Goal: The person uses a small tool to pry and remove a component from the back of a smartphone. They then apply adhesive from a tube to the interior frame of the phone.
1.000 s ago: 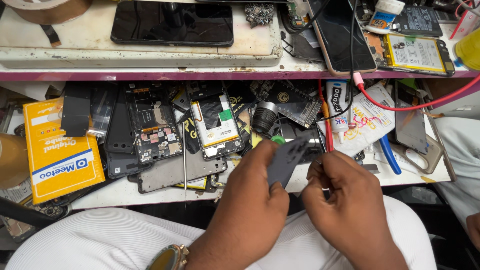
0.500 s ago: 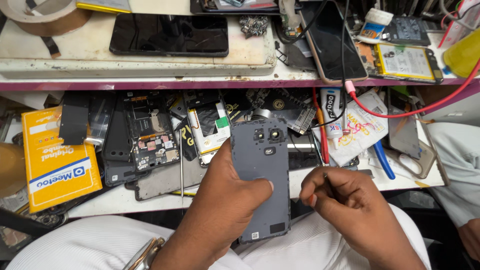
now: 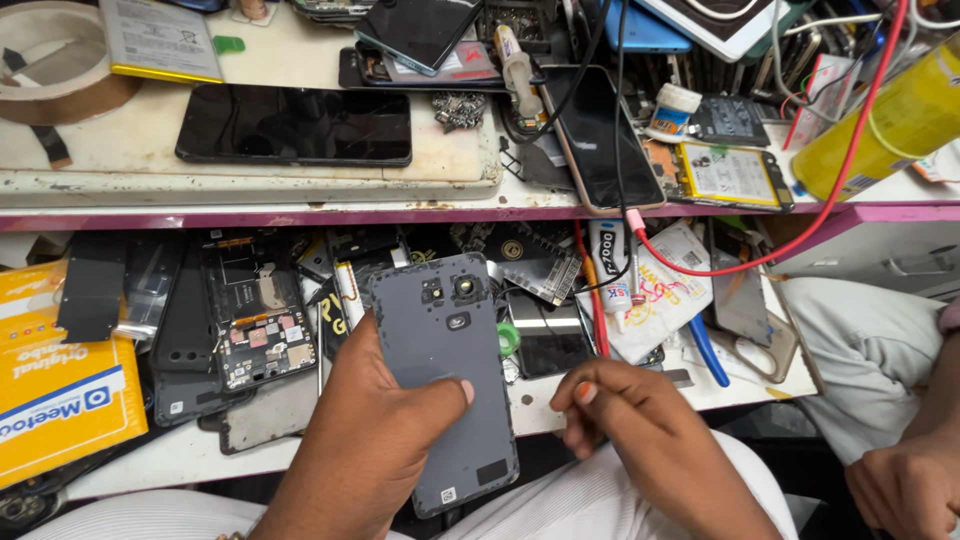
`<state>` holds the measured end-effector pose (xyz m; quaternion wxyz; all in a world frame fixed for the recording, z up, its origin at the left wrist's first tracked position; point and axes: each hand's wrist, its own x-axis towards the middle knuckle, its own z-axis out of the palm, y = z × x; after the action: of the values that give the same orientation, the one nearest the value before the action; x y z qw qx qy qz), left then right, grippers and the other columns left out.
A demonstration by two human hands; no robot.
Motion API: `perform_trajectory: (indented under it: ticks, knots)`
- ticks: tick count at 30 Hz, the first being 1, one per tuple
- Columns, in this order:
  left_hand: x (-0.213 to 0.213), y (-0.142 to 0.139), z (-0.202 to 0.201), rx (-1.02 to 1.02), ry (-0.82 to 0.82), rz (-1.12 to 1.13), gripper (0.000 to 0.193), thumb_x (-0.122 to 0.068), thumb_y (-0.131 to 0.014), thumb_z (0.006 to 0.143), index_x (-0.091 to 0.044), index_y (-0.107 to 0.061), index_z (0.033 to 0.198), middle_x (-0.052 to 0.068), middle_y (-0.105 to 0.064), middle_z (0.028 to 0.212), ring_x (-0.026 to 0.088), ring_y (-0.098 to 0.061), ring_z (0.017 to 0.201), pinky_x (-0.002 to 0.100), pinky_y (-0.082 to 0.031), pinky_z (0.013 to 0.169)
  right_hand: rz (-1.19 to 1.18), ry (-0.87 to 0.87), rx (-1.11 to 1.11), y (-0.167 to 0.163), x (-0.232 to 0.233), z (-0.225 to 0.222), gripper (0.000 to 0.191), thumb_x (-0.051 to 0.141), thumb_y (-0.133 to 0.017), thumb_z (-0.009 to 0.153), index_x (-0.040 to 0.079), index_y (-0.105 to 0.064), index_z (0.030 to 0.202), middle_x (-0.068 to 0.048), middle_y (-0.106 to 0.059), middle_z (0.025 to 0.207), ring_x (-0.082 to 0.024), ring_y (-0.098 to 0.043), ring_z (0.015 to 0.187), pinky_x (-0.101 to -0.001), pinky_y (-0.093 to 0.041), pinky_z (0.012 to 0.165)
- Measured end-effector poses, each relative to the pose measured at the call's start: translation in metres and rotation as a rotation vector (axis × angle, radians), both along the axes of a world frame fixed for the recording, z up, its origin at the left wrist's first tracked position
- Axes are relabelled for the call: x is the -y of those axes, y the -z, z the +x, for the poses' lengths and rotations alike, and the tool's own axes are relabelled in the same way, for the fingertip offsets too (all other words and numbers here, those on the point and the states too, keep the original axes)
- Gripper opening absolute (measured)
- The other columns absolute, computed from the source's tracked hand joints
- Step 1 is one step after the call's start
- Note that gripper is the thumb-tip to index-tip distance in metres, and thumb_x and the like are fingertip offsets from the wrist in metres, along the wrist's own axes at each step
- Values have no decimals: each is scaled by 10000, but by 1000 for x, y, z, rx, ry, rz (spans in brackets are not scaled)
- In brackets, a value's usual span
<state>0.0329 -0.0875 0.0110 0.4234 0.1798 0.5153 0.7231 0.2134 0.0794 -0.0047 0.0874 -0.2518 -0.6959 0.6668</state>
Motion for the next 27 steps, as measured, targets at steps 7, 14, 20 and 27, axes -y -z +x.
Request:
perform_trajectory:
  ticks: [7,14,20,27]
  knots:
    - [-2,7,-1,51,10,-47,610,102,-601,778,-17,-488,1365,164,-776,1172,232,-768,1078,375,-595,934,-179,489,-222,-1,-25,20,301,137,-489,1018,-88,-641,887,-25,-452,646,-104,-349,557,-269,-275,476]
    - [-1,8,-2,56,35,-47,593,108,-604,804,7,-465,1371,191,-733,1179,267,-778,1076,408,-634,922,-240,600,-417,-8,-43,40,306,192,-465,1109,-46,-613,986,15,-361,632,-84,-295,545,-257,-249,467]
    - [4,5,-5,55,14,-17,590,106,-607,800,15,-460,1363,189,-744,1183,252,-768,1072,398,-629,927,-256,640,-557,1,-63,50,259,196,-516,1094,-26,-648,1078,6,-407,638,-81,-323,538,-240,-273,487]
    - [10,0,-11,91,-45,57,556,89,-614,816,12,-492,1352,165,-727,1191,239,-724,1097,404,-579,961,-503,658,-645,17,-71,58,268,239,-484,1078,21,-630,1128,-47,-495,791,-154,-453,725,-323,-388,712]
